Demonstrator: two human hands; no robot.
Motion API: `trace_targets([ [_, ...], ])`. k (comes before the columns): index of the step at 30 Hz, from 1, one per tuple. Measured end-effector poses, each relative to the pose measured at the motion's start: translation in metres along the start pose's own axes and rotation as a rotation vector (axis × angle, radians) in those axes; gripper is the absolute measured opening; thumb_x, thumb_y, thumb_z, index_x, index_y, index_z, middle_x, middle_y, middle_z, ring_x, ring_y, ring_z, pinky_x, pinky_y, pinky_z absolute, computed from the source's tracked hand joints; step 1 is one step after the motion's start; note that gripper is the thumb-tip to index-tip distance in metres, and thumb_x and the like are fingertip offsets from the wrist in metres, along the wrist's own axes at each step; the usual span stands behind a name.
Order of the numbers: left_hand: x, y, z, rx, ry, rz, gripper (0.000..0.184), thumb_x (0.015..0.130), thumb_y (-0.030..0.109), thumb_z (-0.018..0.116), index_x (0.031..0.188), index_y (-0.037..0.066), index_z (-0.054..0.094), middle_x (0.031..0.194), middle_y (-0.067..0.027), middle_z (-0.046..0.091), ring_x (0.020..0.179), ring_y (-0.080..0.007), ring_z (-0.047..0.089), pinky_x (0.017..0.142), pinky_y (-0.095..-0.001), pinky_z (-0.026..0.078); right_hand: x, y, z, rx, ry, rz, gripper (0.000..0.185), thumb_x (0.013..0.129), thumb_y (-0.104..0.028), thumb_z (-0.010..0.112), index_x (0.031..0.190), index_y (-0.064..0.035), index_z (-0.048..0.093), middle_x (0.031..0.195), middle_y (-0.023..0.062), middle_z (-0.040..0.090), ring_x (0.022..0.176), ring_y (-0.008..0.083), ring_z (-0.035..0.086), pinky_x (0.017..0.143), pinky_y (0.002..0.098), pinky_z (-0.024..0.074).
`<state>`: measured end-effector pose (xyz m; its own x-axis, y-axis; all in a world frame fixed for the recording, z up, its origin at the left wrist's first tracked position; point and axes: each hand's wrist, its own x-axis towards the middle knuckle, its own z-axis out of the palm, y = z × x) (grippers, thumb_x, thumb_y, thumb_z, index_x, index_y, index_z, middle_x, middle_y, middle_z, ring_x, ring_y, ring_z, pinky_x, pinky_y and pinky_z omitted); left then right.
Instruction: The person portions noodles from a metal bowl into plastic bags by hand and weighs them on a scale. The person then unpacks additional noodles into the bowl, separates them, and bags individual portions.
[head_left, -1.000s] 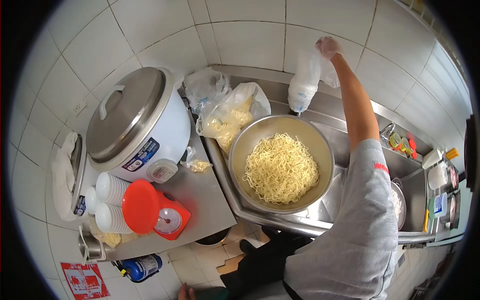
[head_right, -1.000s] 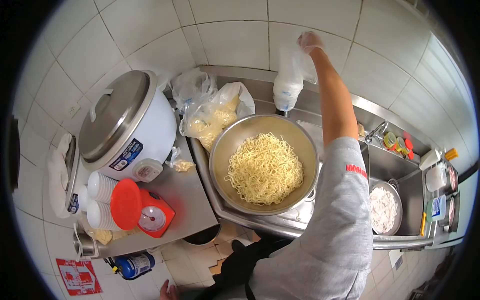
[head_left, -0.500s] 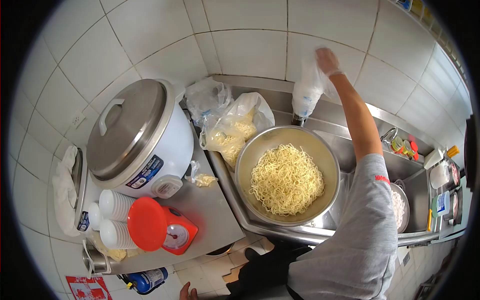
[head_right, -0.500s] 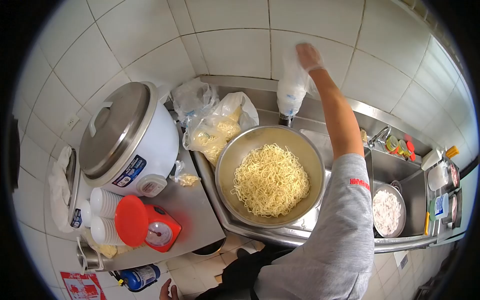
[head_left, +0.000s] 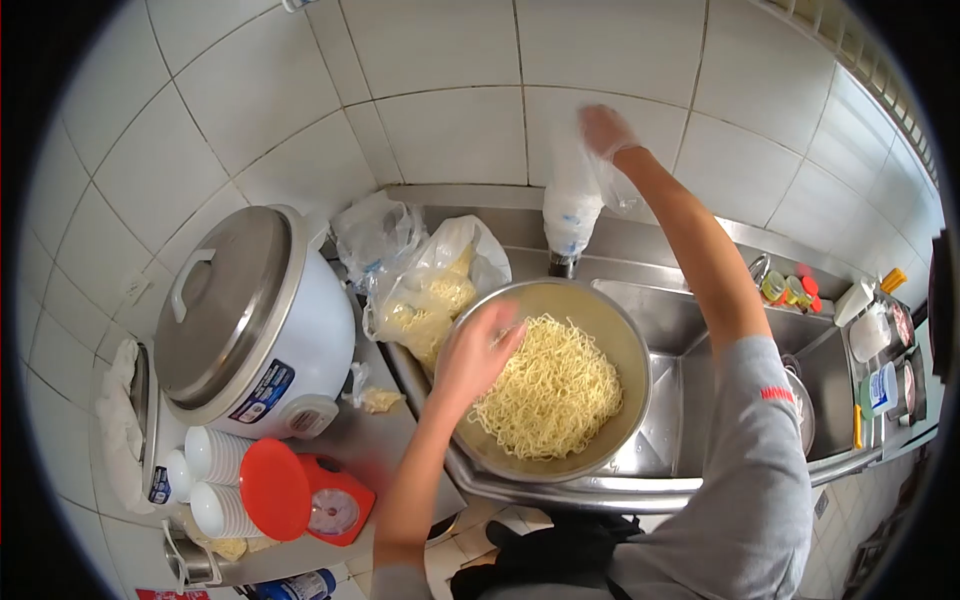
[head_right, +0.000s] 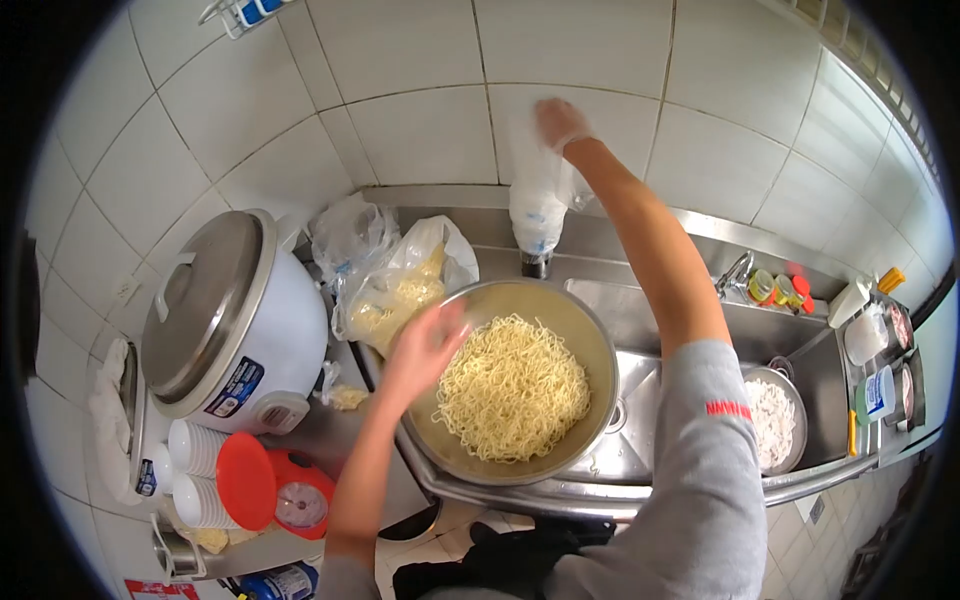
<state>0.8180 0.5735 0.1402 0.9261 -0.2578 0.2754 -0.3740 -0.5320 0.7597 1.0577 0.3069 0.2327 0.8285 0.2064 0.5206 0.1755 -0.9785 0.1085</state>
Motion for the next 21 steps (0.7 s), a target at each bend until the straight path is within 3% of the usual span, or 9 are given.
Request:
trace_targets([
  [1, 0.042, -0.009, 0.025, -0.072, 0.054, 0.020, 0.047, 0.076, 0.024, 0.063, 0.114, 0.001, 0.046, 0.107, -0.0161, 0.055, 0.100, -0.0270, 0.054, 0.086, -0.0322, 0.041, 0.000, 0.006, 0.010, -0.007, 0.027, -0.038, 0.018, 0.079, -0.014, 0.043, 0.088, -0.0050, 0.056, 0.091, 0.0142, 0.058, 0.094, 0.0304, 0.053, 0.082, 0.0390, 0.0426],
  [2, 0.085, -0.026, 0.048, 0.054, 0.119, 0.147, 0.066, 0.071, 0.029, 0.067, 0.122, -0.001, 0.036, 0.118, -0.0195, 0.046, 0.112, -0.0305, 0.044, 0.092, -0.0335, 0.037, 0.000, 0.010, 0.016, -0.016, 0.052, -0.079, 0.018, 0.079, -0.012, 0.043, 0.088, -0.0047, 0.055, 0.090, 0.0139, 0.058, 0.094, 0.0304, 0.053, 0.082, 0.0390, 0.0427],
  [4, 0.147, -0.042, 0.091, 0.132, 0.254, 0.098, 0.087, 0.064, 0.037, 0.072, 0.127, -0.001, 0.024, 0.125, -0.0207, 0.038, 0.118, -0.0323, 0.036, 0.095, -0.0397, 0.032, -0.006, 0.011, 0.015, -0.012, 0.078, -0.144, 0.015, 0.078, -0.010, 0.044, 0.086, -0.0047, 0.056, 0.089, 0.0136, 0.057, 0.094, 0.0300, 0.053, 0.080, 0.0388, 0.0437],
  [7, 0.195, -0.035, 0.132, 0.145, 0.251, -0.031, 0.100, 0.059, 0.040, 0.075, 0.130, 0.000, 0.015, 0.127, -0.0196, 0.036, 0.118, -0.0324, 0.035, 0.094, -0.0477, 0.028, -0.014, 0.010, 0.012, -0.056, 0.095, -0.193, 0.012, 0.075, -0.008, 0.047, 0.083, -0.0050, 0.056, 0.089, 0.0124, 0.057, 0.092, 0.0274, 0.054, 0.077, 0.0367, 0.0456],
  [11, 0.221, -0.050, 0.170, -0.125, 0.306, -0.065, 0.099, 0.059, 0.037, 0.074, 0.130, 0.001, 0.014, 0.126, -0.0172, 0.038, 0.116, -0.0298, 0.039, 0.092, -0.0501, 0.023, -0.011, 0.025, 0.027, -0.267, 0.234, -0.360, 0.009, 0.072, -0.008, 0.051, 0.078, -0.0054, 0.058, 0.088, 0.0097, 0.058, 0.090, 0.0229, 0.056, 0.073, 0.0332, 0.0478],
  [14, 0.221, -0.067, 0.184, -0.124, 0.285, -0.105, 0.098, 0.060, 0.037, 0.074, 0.130, 0.001, 0.015, 0.127, -0.0162, 0.038, 0.116, -0.0294, 0.039, 0.093, -0.0489, 0.020, -0.003, 0.026, 0.025, -0.371, 0.150, -0.284, 0.009, 0.072, -0.008, 0.051, 0.077, -0.0051, 0.058, 0.088, 0.0078, 0.059, 0.089, 0.0217, 0.057, 0.073, 0.0316, 0.0482],
  [17, 0.217, -0.074, 0.188, -0.073, 0.264, -0.124, 0.098, 0.060, 0.038, 0.073, 0.130, 0.001, 0.015, 0.128, -0.0165, 0.037, 0.117, -0.0295, 0.038, 0.094, -0.0487, 0.018, 0.013, 0.034, 0.017, -0.405, 0.223, -0.203, 0.011, 0.072, -0.006, 0.050, 0.080, -0.0059, 0.058, 0.089, 0.0084, 0.059, 0.089, 0.0225, 0.057, 0.072, 0.0321, 0.0482],
  [21, 0.213, -0.067, 0.179, -0.037, 0.218, -0.191, 0.098, 0.060, 0.036, 0.074, 0.131, 0.001, 0.017, 0.131, -0.0168, 0.031, 0.122, -0.0285, 0.030, 0.094, -0.0513, 0.021, 0.033, 0.044, -0.019, -0.219, 0.272, -0.135, 0.021, 0.077, -0.008, 0.044, 0.095, -0.0031, 0.053, 0.097, 0.0154, 0.055, 0.093, 0.0302, 0.053, 0.079, 0.0382, 0.0438],
])
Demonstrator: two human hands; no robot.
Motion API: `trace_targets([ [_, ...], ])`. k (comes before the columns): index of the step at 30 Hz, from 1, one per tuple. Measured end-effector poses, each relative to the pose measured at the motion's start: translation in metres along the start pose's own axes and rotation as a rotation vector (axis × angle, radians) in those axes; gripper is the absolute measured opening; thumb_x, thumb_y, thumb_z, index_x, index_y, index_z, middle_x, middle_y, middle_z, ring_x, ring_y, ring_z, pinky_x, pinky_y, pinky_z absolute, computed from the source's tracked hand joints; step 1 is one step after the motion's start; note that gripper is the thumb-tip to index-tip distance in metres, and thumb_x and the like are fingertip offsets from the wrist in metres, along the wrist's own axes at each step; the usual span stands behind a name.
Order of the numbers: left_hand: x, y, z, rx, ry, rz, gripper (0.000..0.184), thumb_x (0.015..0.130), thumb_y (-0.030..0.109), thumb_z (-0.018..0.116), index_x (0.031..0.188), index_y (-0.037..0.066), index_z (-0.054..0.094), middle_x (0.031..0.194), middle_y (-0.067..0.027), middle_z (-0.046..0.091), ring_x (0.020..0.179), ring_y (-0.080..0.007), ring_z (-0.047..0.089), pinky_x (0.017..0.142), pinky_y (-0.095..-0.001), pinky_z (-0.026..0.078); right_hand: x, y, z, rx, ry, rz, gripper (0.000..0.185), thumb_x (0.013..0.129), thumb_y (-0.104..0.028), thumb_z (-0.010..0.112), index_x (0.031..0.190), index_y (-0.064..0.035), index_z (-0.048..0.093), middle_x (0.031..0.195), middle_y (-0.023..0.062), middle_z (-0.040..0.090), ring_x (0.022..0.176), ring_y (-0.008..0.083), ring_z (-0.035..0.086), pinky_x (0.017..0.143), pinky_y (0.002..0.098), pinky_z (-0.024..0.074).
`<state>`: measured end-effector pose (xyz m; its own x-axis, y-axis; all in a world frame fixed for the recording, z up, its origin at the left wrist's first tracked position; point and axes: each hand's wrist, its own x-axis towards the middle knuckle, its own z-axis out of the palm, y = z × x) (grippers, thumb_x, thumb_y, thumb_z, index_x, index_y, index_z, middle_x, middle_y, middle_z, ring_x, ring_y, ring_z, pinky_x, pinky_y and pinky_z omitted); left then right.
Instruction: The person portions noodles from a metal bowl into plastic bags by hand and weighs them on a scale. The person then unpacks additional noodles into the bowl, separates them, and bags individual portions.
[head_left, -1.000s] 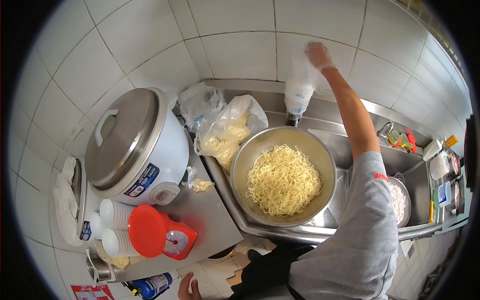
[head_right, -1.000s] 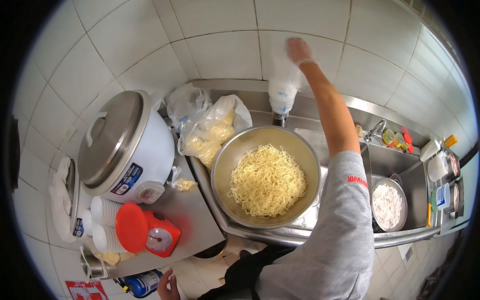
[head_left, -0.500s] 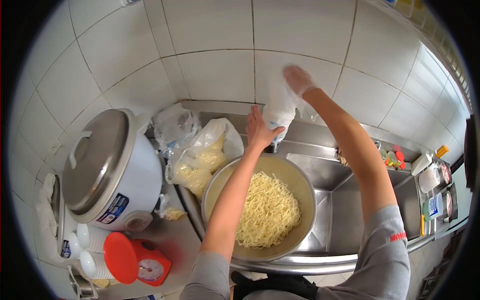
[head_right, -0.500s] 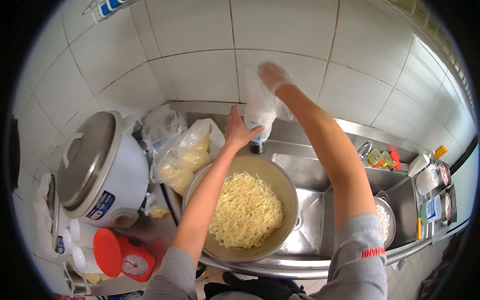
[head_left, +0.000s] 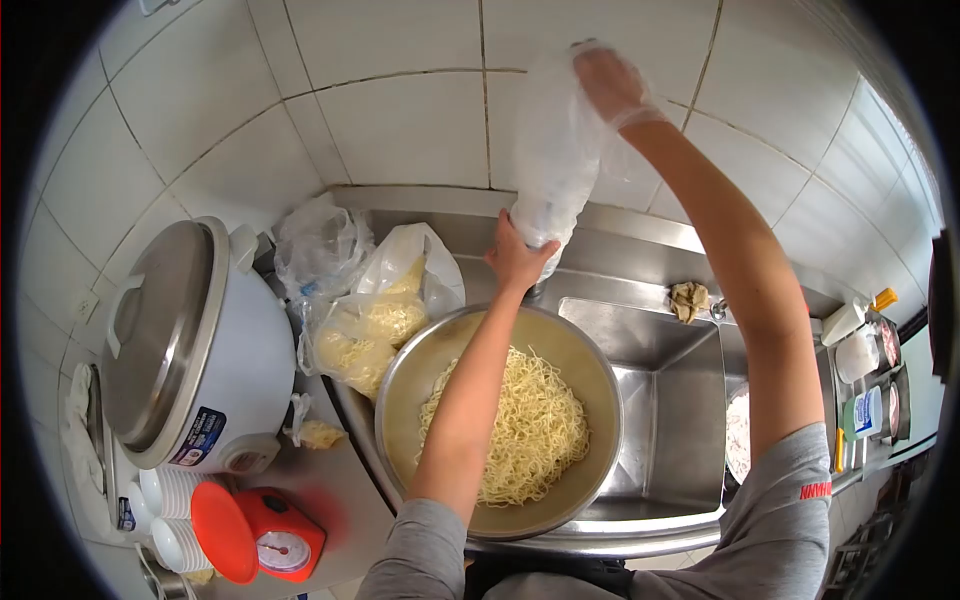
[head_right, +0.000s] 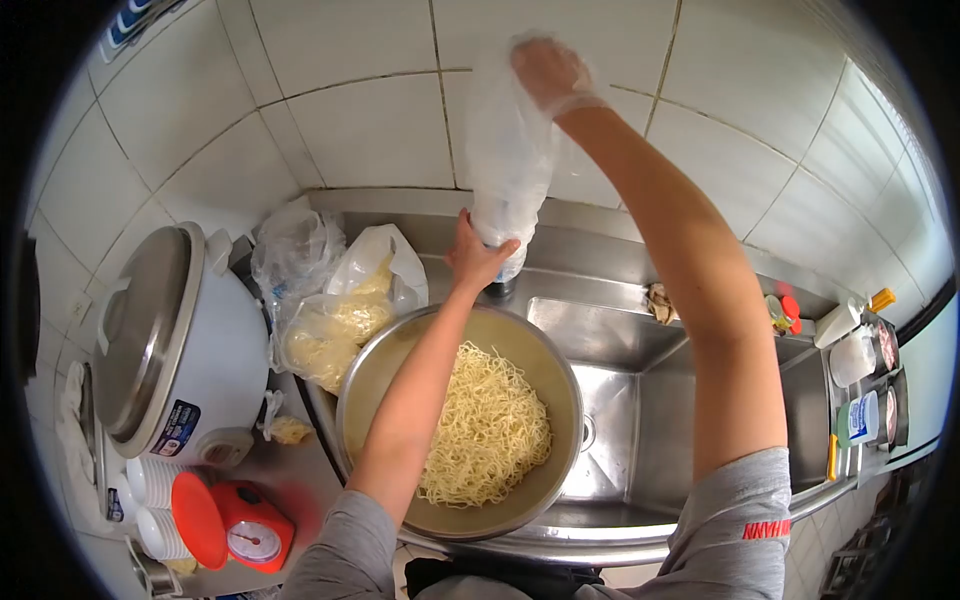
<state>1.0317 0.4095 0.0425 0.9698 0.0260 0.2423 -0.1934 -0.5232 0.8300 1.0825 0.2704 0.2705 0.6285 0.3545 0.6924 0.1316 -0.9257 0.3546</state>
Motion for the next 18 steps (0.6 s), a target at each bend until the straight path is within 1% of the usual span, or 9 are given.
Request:
trace_targets([
  [2, -0.003, 0.014, -0.007, 0.057, 0.111, 0.019, 0.097, 0.061, 0.038, 0.073, 0.132, 0.002, 0.016, 0.132, -0.0169, 0.029, 0.123, -0.0303, 0.027, 0.094, -0.0524, 0.020, 0.014, 0.006, -0.019, 0.053, -0.007, 0.112, 0.021, 0.078, -0.008, 0.042, 0.095, -0.0027, 0.053, 0.095, 0.0175, 0.056, 0.092, 0.0323, 0.053, 0.079, 0.0397, 0.0430],
  [3, -0.005, 0.022, -0.011, 0.085, 0.164, 0.028, 0.097, 0.062, 0.038, 0.072, 0.132, 0.003, 0.015, 0.132, -0.0169, 0.028, 0.124, -0.0312, 0.025, 0.094, -0.0530, 0.019, 0.017, 0.008, -0.028, 0.087, -0.061, 0.110, 0.021, 0.077, -0.008, 0.042, 0.093, -0.0025, 0.053, 0.095, 0.0180, 0.056, 0.093, 0.0328, 0.052, 0.079, 0.0400, 0.0428],
  [6, -0.002, 0.049, -0.033, -0.112, 0.314, 0.391, 0.093, 0.065, 0.039, 0.070, 0.132, 0.005, 0.016, 0.132, -0.0174, 0.027, 0.124, -0.0341, 0.022, 0.094, -0.0541, 0.017, 0.016, 0.014, -0.040, 0.162, -0.195, 0.143, 0.020, 0.077, -0.009, 0.040, 0.089, -0.0018, 0.054, 0.095, 0.0189, 0.056, 0.094, 0.0335, 0.052, 0.079, 0.0406, 0.0423],
  [8, 0.012, 0.058, -0.030, -0.126, 0.327, 0.369, 0.090, 0.067, 0.038, 0.069, 0.132, 0.005, 0.017, 0.130, -0.0169, 0.031, 0.122, -0.0322, 0.025, 0.094, -0.0545, 0.017, 0.012, 0.009, -0.030, 0.182, -0.237, 0.189, 0.019, 0.077, -0.009, 0.040, 0.086, -0.0018, 0.055, 0.094, 0.0186, 0.057, 0.094, 0.0331, 0.052, 0.079, 0.0407, 0.0423],
  [9, 0.021, 0.060, -0.027, -0.135, 0.338, 0.359, 0.088, 0.068, 0.037, 0.069, 0.132, 0.005, 0.018, 0.129, -0.0167, 0.032, 0.122, -0.0312, 0.027, 0.094, -0.0546, 0.017, 0.012, 0.007, -0.030, 0.184, -0.221, 0.190, 0.019, 0.077, -0.009, 0.041, 0.086, -0.0023, 0.055, 0.095, 0.0183, 0.057, 0.094, 0.0331, 0.052, 0.079, 0.0408, 0.0425],
  [11, 0.033, 0.054, -0.023, -0.147, 0.243, 0.311, 0.081, 0.069, 0.037, 0.068, 0.130, 0.006, 0.024, 0.125, -0.0156, 0.037, 0.120, -0.0288, 0.030, 0.093, -0.0541, 0.018, 0.007, 0.005, -0.028, 0.189, -0.195, 0.193, 0.018, 0.077, -0.009, 0.041, 0.087, -0.0034, 0.055, 0.096, 0.0177, 0.056, 0.093, 0.0333, 0.052, 0.079, 0.0410, 0.0428],
  [12, 0.036, 0.048, -0.021, -0.151, 0.192, 0.283, 0.078, 0.070, 0.037, 0.067, 0.129, 0.006, 0.026, 0.123, -0.0150, 0.039, 0.119, -0.0276, 0.031, 0.092, -0.0539, 0.018, 0.006, 0.006, -0.027, 0.127, -0.147, 0.160, 0.016, 0.076, -0.005, 0.045, 0.088, -0.0038, 0.056, 0.095, 0.0138, 0.057, 0.093, 0.0312, 0.055, 0.078, 0.0392, 0.0455],
  [15, 0.035, 0.032, -0.009, -0.078, 0.172, 0.209, 0.070, 0.070, 0.038, 0.066, 0.125, 0.008, 0.034, 0.118, -0.0131, 0.044, 0.116, -0.0243, 0.035, 0.092, -0.0532, 0.019, 0.004, 0.014, -0.029, -0.066, 0.023, 0.043, 0.014, 0.076, -0.007, 0.046, 0.086, -0.0043, 0.055, 0.093, 0.0129, 0.058, 0.091, 0.0296, 0.055, 0.076, 0.0388, 0.0462],
  [18, 0.031, 0.024, -0.003, -0.044, 0.111, 0.157, 0.066, 0.070, 0.038, 0.066, 0.122, 0.008, 0.038, 0.119, -0.0126, 0.043, 0.117, -0.0262, 0.032, 0.092, -0.0537, 0.019, 0.014, 0.030, -0.042, -0.128, 0.054, 0.103, 0.012, 0.078, -0.010, 0.046, 0.085, -0.0038, 0.053, 0.088, 0.0135, 0.057, 0.086, 0.0305, 0.056, 0.073, 0.0386, 0.0463],
])
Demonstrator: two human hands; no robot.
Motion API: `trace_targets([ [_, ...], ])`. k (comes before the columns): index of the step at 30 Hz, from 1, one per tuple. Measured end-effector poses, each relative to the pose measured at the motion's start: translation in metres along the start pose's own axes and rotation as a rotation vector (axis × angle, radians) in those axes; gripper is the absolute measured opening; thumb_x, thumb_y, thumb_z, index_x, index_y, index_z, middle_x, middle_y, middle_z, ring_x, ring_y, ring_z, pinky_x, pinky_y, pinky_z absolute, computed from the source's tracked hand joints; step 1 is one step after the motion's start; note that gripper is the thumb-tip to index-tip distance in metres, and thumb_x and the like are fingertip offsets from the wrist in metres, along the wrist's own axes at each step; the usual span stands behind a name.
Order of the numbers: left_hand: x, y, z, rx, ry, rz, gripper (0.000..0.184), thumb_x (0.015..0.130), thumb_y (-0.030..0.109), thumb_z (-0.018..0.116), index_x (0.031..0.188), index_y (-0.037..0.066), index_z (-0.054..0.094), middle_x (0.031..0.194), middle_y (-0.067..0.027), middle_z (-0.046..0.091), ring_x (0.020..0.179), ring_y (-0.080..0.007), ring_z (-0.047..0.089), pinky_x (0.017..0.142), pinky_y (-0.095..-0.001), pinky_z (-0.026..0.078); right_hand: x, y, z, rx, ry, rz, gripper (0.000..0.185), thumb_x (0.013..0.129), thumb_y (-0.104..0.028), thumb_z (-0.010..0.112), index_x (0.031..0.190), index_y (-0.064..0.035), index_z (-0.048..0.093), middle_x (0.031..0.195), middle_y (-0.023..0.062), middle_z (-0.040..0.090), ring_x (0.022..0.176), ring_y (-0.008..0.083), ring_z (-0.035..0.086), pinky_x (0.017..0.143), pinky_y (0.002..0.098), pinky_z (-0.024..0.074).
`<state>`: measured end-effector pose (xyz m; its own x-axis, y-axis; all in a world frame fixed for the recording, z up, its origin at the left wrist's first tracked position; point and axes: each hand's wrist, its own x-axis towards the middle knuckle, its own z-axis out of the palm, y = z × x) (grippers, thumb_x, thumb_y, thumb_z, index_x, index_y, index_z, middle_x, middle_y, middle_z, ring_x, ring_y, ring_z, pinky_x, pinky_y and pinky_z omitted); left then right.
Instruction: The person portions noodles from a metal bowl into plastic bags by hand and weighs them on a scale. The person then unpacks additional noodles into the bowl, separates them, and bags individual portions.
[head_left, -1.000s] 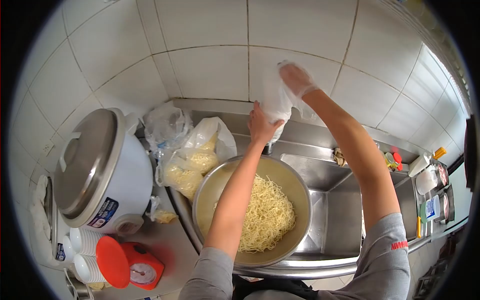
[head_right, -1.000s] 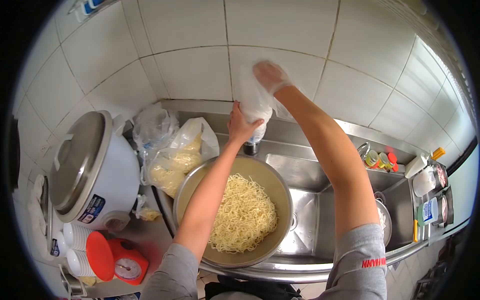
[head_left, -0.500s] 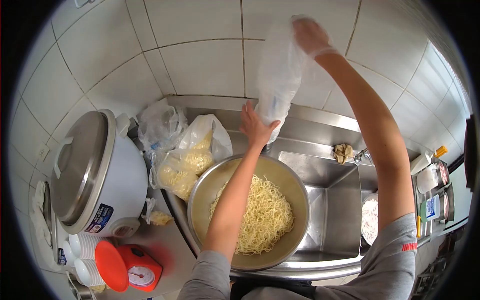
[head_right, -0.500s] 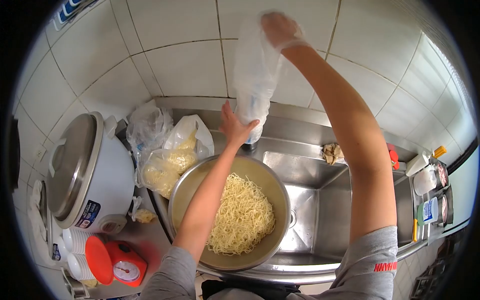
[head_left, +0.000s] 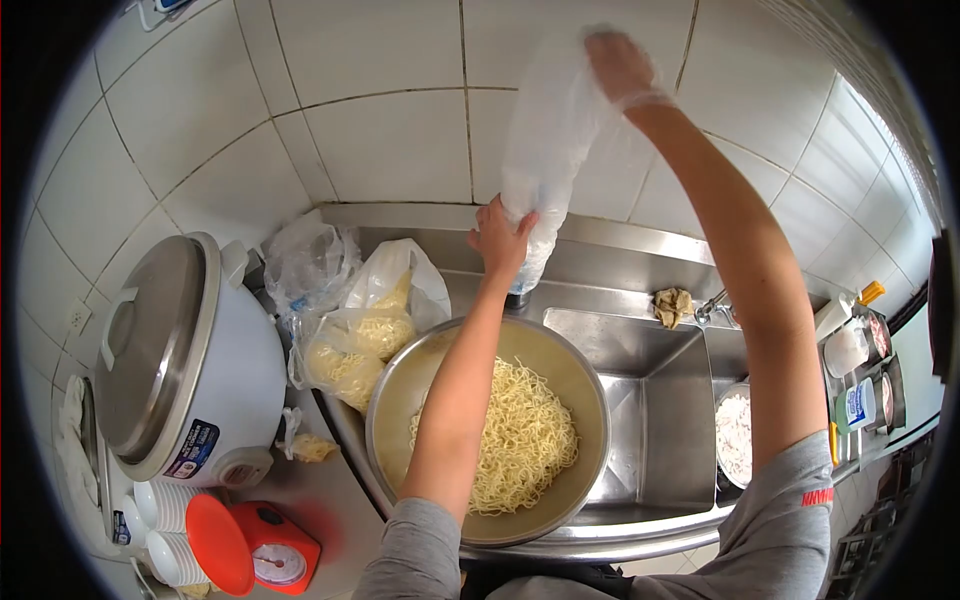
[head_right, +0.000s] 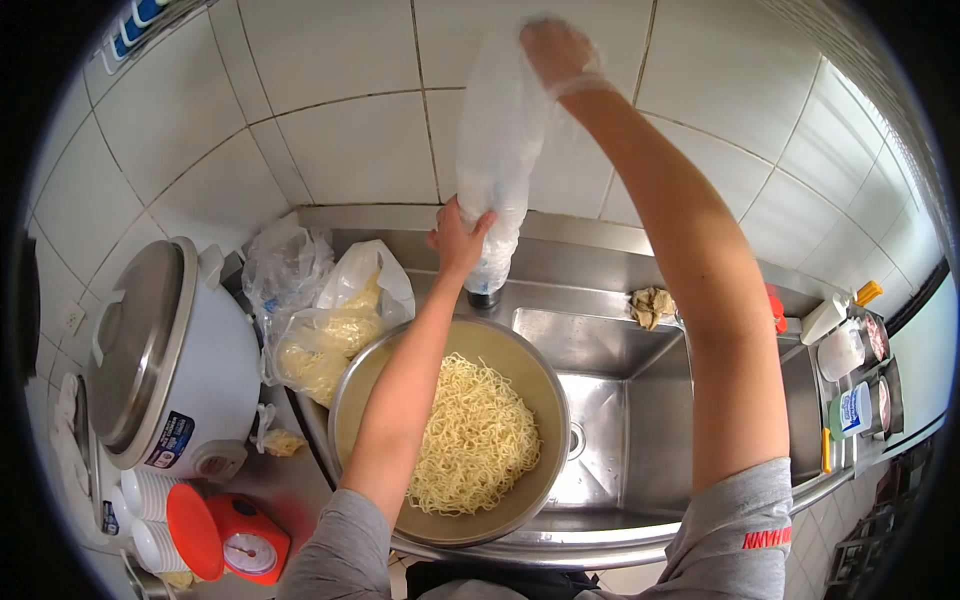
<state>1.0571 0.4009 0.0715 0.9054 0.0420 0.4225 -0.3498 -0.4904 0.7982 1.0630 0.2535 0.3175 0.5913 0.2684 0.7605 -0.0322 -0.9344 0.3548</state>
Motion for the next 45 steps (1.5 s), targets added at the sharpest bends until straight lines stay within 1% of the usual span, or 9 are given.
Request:
trace_targets([
  [3, -0.005, -0.006, -0.002, 0.047, 0.003, 0.019, 0.069, 0.069, 0.037, 0.067, 0.123, 0.008, 0.036, 0.121, -0.0133, 0.040, 0.118, -0.0287, 0.029, 0.092, -0.0545, 0.018, 0.015, 0.022, -0.003, 0.103, -0.020, 0.292, 0.016, 0.081, -0.013, 0.043, 0.087, -0.0074, 0.056, 0.092, 0.0131, 0.057, 0.092, 0.0312, 0.054, 0.074, 0.0397, 0.0455],
  [6, -0.009, -0.015, -0.003, 0.152, 0.056, -0.061, 0.070, 0.069, 0.037, 0.067, 0.124, 0.008, 0.034, 0.125, -0.0145, 0.036, 0.119, -0.0299, 0.027, 0.092, -0.0549, 0.018, 0.015, 0.072, 0.037, -0.015, 0.418, 0.116, 0.033, 0.084, -0.026, 0.050, 0.104, -0.0002, 0.055, 0.101, 0.0126, 0.059, 0.103, 0.0198, 0.050, 0.092, 0.0330, 0.0354],
  [9, -0.017, 0.015, -0.021, 0.241, 0.166, -0.081, 0.069, 0.072, 0.035, 0.065, 0.126, 0.008, 0.031, 0.129, -0.0155, 0.030, 0.119, -0.0293, 0.027, 0.092, -0.0551, 0.018, 0.004, 0.101, 0.001, -0.243, 0.160, -0.066, 0.019, 0.083, -0.021, 0.042, 0.089, -0.0067, 0.054, 0.092, 0.0149, 0.058, 0.089, 0.0329, 0.054, 0.075, 0.0406, 0.0446],
  [12, -0.015, 0.072, -0.060, -0.081, 0.291, 0.279, 0.071, 0.073, 0.038, 0.065, 0.127, 0.003, 0.032, 0.126, -0.0145, 0.037, 0.116, -0.0242, 0.036, 0.092, -0.0465, 0.028, -0.026, 0.066, -0.059, 0.230, 0.244, 0.306, 0.025, 0.085, -0.026, 0.041, 0.092, -0.0059, 0.053, 0.091, 0.0169, 0.058, 0.088, 0.0341, 0.054, 0.075, 0.0404, 0.0436],
  [15, -0.011, 0.129, -0.075, -0.590, 0.094, 0.356, 0.044, 0.078, 0.031, 0.061, 0.110, 0.003, 0.050, 0.108, -0.0146, 0.053, 0.099, -0.0213, 0.049, 0.082, -0.0373, 0.036, -0.043, 0.056, -0.073, 0.256, 0.223, 0.341, 0.024, 0.087, -0.026, 0.040, 0.093, -0.0065, 0.052, 0.089, 0.0178, 0.058, 0.087, 0.0352, 0.054, 0.073, 0.0408, 0.0436],
  [21, -0.018, 0.158, -0.097, -0.949, -0.162, 0.117, 0.024, 0.082, 0.020, 0.059, 0.087, -0.003, 0.060, 0.076, -0.0063, 0.062, 0.073, -0.0106, 0.054, 0.070, -0.0262, 0.042, -0.070, 0.043, -0.086, 0.360, 0.159, 0.370, 0.013, 0.080, -0.018, 0.047, 0.085, -0.0081, 0.053, 0.082, 0.0150, 0.058, 0.079, 0.0359, 0.054, 0.065, 0.0413, 0.0450],
  [27, -0.052, 0.149, -0.137, -0.811, -0.153, 0.009, 0.024, 0.081, 0.020, 0.061, 0.085, -0.004, 0.060, 0.076, -0.0066, 0.061, 0.067, -0.0095, 0.054, 0.066, -0.0230, 0.042, -0.098, 0.034, -0.051, 0.435, 0.148, 0.276, 0.016, 0.083, -0.019, 0.046, 0.080, -0.0030, 0.049, 0.073, 0.0201, 0.055, 0.073, 0.0385, 0.053, 0.063, 0.0436, 0.0435],
  [39, -0.153, 0.076, -0.302, -0.816, 0.318, 0.004, 0.026, 0.087, 0.019, 0.049, 0.108, 0.003, 0.048, 0.071, 0.0005, 0.047, 0.064, -0.0073, 0.046, 0.054, -0.0245, 0.042, -0.102, -0.034, -0.028, 0.564, 0.107, 0.203, 0.017, 0.081, -0.016, 0.045, 0.078, -0.0015, 0.052, 0.082, 0.0176, 0.057, 0.079, 0.0359, 0.054, 0.068, 0.0433, 0.0442],
  [45, -0.282, 0.088, -0.378, -0.821, 0.494, -0.064, 0.042, 0.089, 0.021, 0.039, 0.129, 0.009, 0.036, 0.090, -0.0081, 0.057, 0.064, -0.0114, 0.052, 0.055, -0.0216, 0.041, -0.107, -0.151, -0.045, 1.557, -0.490, 0.279, 0.021, 0.080, -0.019, 0.048, 0.078, 0.0016, 0.051, 0.064, 0.0110, 0.056, 0.056, 0.0185, 0.057, 0.055, 0.0317, 0.0466],
])
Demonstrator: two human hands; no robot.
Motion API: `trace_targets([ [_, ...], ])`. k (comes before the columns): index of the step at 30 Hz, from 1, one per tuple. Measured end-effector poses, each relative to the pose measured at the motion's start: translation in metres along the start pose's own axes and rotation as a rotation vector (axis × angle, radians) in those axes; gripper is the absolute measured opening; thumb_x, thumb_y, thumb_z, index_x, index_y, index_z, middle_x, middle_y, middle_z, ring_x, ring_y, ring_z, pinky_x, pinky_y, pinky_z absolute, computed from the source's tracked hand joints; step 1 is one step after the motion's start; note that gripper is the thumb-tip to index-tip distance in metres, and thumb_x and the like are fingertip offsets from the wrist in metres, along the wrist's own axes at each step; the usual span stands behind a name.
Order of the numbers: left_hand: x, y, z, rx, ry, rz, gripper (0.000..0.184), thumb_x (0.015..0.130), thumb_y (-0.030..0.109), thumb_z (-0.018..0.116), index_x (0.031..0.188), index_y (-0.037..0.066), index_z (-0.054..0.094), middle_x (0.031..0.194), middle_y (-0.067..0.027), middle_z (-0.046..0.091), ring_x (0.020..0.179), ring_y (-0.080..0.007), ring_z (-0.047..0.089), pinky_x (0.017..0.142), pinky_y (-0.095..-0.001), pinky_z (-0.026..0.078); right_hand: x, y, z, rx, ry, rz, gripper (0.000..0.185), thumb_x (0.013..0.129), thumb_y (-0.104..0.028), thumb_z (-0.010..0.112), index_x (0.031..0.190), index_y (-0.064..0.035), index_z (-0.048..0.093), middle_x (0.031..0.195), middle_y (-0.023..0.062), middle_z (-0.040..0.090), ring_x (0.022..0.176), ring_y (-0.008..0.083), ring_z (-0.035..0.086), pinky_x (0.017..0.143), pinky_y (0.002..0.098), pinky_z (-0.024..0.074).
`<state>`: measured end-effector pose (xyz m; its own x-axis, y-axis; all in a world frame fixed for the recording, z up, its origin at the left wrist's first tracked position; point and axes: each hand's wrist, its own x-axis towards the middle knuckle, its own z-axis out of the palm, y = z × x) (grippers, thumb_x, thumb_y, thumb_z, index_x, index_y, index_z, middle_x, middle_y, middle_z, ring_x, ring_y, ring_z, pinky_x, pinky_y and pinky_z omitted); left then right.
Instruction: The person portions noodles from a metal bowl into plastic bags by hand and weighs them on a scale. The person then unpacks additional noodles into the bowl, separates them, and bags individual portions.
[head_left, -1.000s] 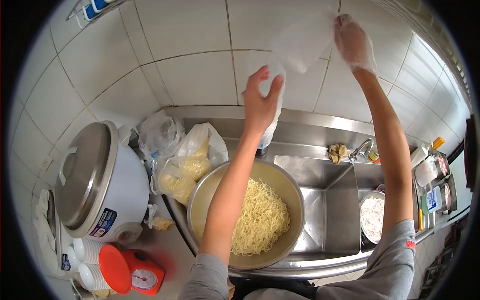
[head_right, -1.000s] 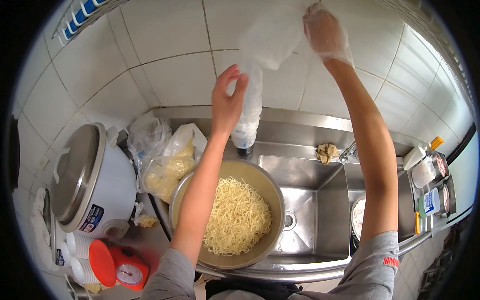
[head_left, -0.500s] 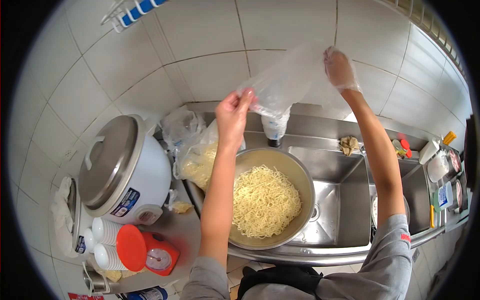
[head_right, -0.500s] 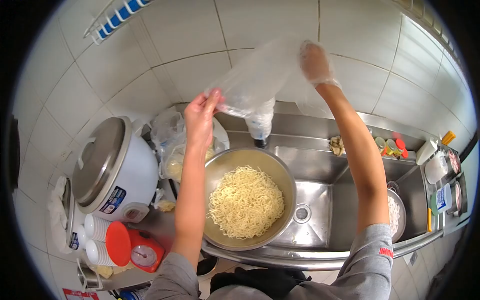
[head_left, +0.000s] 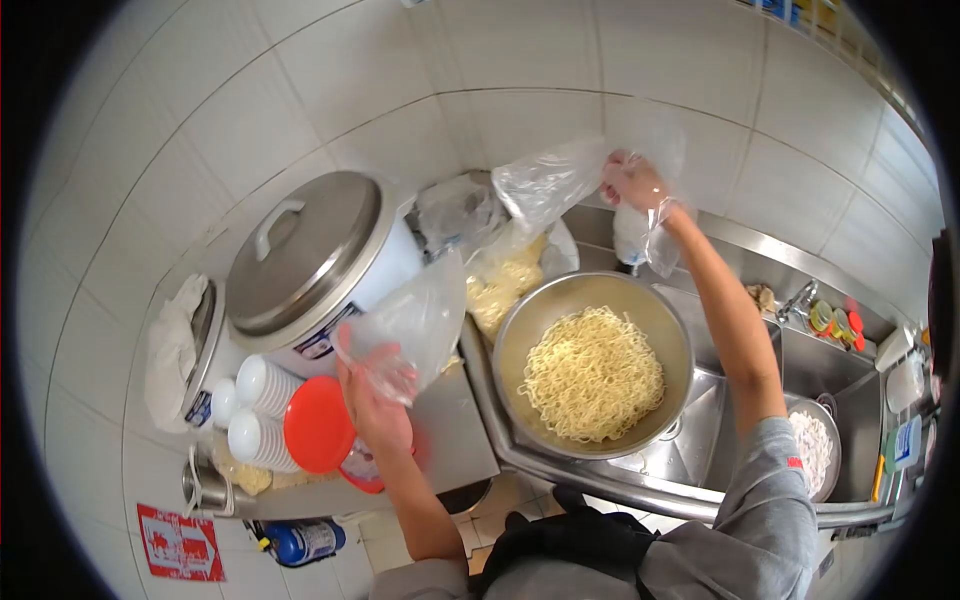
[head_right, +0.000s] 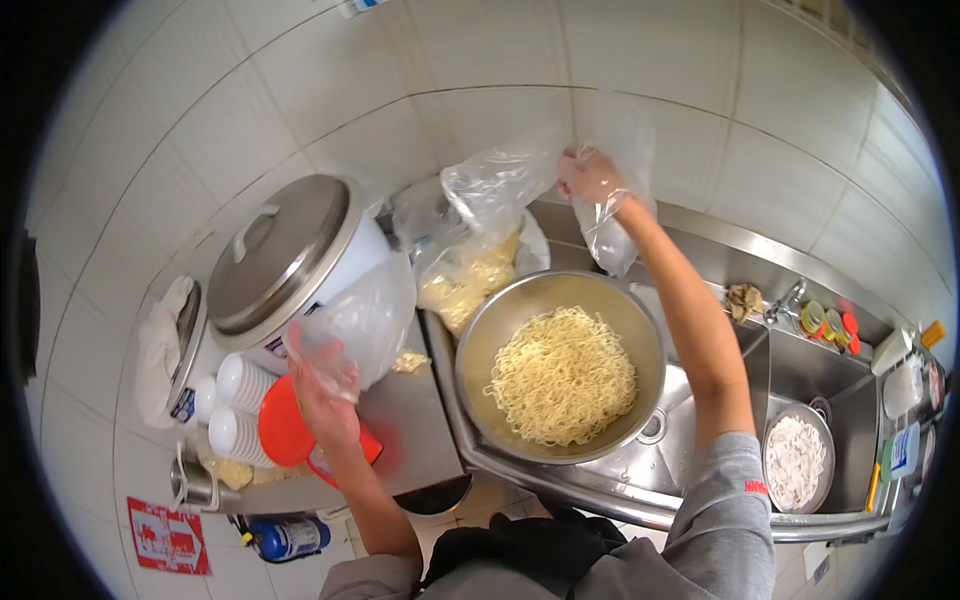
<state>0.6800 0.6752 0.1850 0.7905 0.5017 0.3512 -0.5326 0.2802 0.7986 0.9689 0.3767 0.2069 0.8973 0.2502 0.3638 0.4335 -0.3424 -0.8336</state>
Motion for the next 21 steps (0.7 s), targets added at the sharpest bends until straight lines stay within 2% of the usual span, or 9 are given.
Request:
trace_targets([
  [4, -0.055, 0.014, -0.069, 0.055, 0.077, -0.065, 0.047, 0.084, 0.014, 0.036, 0.129, 0.004, 0.033, 0.115, -0.0141, 0.050, 0.089, -0.0200, 0.055, 0.071, -0.0289, 0.046, -0.022, -0.008, 0.101, 0.257, -0.344, 0.066, 0.016, 0.080, -0.014, 0.049, 0.077, 0.0004, 0.054, 0.065, 0.0064, 0.056, 0.056, 0.0122, 0.054, 0.049, 0.0244, 0.0447],
  [7, -0.094, 0.028, -0.105, 0.248, 0.236, -0.108, 0.050, 0.080, 0.009, 0.037, 0.129, -0.001, 0.031, 0.123, -0.0146, 0.044, 0.106, -0.0234, 0.049, 0.086, -0.0335, 0.042, -0.032, 0.003, 0.164, -0.081, -0.558, 0.120, 0.018, 0.078, -0.014, 0.051, 0.071, 0.0014, 0.056, 0.068, 0.0105, 0.059, 0.060, 0.0179, 0.058, 0.052, 0.0286, 0.0466],
  [9, -0.118, 0.044, -0.117, 0.309, 0.290, -0.217, 0.051, 0.079, 0.008, 0.039, 0.129, -0.003, 0.030, 0.125, -0.0141, 0.042, 0.113, -0.0224, 0.044, 0.092, -0.0338, 0.037, -0.029, 0.046, 0.213, -0.661, -0.597, -0.265, 0.021, 0.077, -0.017, 0.052, 0.070, 0.0025, 0.058, 0.072, 0.0142, 0.061, 0.064, 0.0231, 0.060, 0.056, 0.0320, 0.0473],
  [11, -0.132, 0.050, -0.122, 0.202, 0.213, -0.295, 0.051, 0.079, 0.007, 0.038, 0.129, -0.004, 0.030, 0.128, -0.0141, 0.039, 0.114, -0.0228, 0.043, 0.095, -0.0337, 0.035, -0.032, 0.060, 0.238, -0.985, -0.571, -0.474, 0.024, 0.077, -0.021, 0.054, 0.073, 0.0026, 0.059, 0.077, 0.0171, 0.061, 0.069, 0.0272, 0.060, 0.060, 0.0346, 0.0475],
  [13, -0.138, 0.050, -0.119, 0.241, 0.138, -0.343, 0.051, 0.079, 0.006, 0.037, 0.129, -0.004, 0.029, 0.130, -0.0148, 0.035, 0.116, -0.0232, 0.041, 0.096, -0.0340, 0.033, -0.043, 0.044, 0.248, -1.068, -0.520, -0.482, 0.027, 0.077, -0.024, 0.055, 0.080, 0.0019, 0.060, 0.083, 0.0192, 0.061, 0.075, 0.0303, 0.060, 0.064, 0.0364, 0.0470],
  [16, -0.144, 0.028, -0.117, 0.429, 0.044, -0.360, 0.054, 0.079, 0.006, 0.036, 0.131, -0.004, 0.024, 0.135, -0.0152, 0.029, 0.122, -0.0252, 0.033, 0.098, -0.0349, 0.031, -0.101, -0.040, 0.224, -0.301, -0.010, -0.322, 0.018, 0.080, -0.019, 0.052, 0.080, -0.0030, 0.062, 0.078, 0.0153, 0.062, 0.075, 0.0270, 0.060, 0.067, 0.0359, 0.0454],
  [18, -0.148, 0.008, -0.110, 0.335, -0.025, -0.372, 0.055, 0.079, 0.004, 0.037, 0.132, -0.003, 0.021, 0.137, -0.0158, 0.024, 0.126, -0.0265, 0.027, 0.099, -0.0349, 0.028, -0.165, -0.095, 0.206, 0.060, -0.307, -0.107, 0.019, 0.080, -0.020, 0.056, 0.087, -0.0026, 0.061, 0.075, 0.0127, 0.061, 0.072, 0.0219, 0.059, 0.067, 0.0340, 0.0451],
  [19, -0.135, 0.003, -0.095, 0.245, -0.086, -0.376, 0.054, 0.080, 0.001, 0.037, 0.132, -0.002, 0.023, 0.138, -0.0173, 0.022, 0.127, -0.0263, 0.025, 0.101, -0.0345, 0.025, -0.195, -0.111, 0.200, 0.114, -0.454, -0.171, 0.021, 0.080, -0.021, 0.057, 0.089, -0.0028, 0.060, 0.075, 0.0112, 0.060, 0.071, 0.0198, 0.057, 0.067, 0.0323, 0.0449],
  [21, -0.123, -0.005, -0.081, 0.590, -0.352, -0.278, 0.053, 0.080, 0.001, 0.036, 0.132, -0.001, 0.024, 0.138, -0.0173, 0.022, 0.127, -0.0277, 0.024, 0.100, -0.0337, 0.026, -0.239, -0.121, 0.198, 0.179, -0.629, -0.132, 0.024, 0.080, -0.023, 0.057, 0.094, -0.0033, 0.060, 0.075, 0.0098, 0.059, 0.070, 0.0176, 0.056, 0.066, 0.0298, 0.0442],
])
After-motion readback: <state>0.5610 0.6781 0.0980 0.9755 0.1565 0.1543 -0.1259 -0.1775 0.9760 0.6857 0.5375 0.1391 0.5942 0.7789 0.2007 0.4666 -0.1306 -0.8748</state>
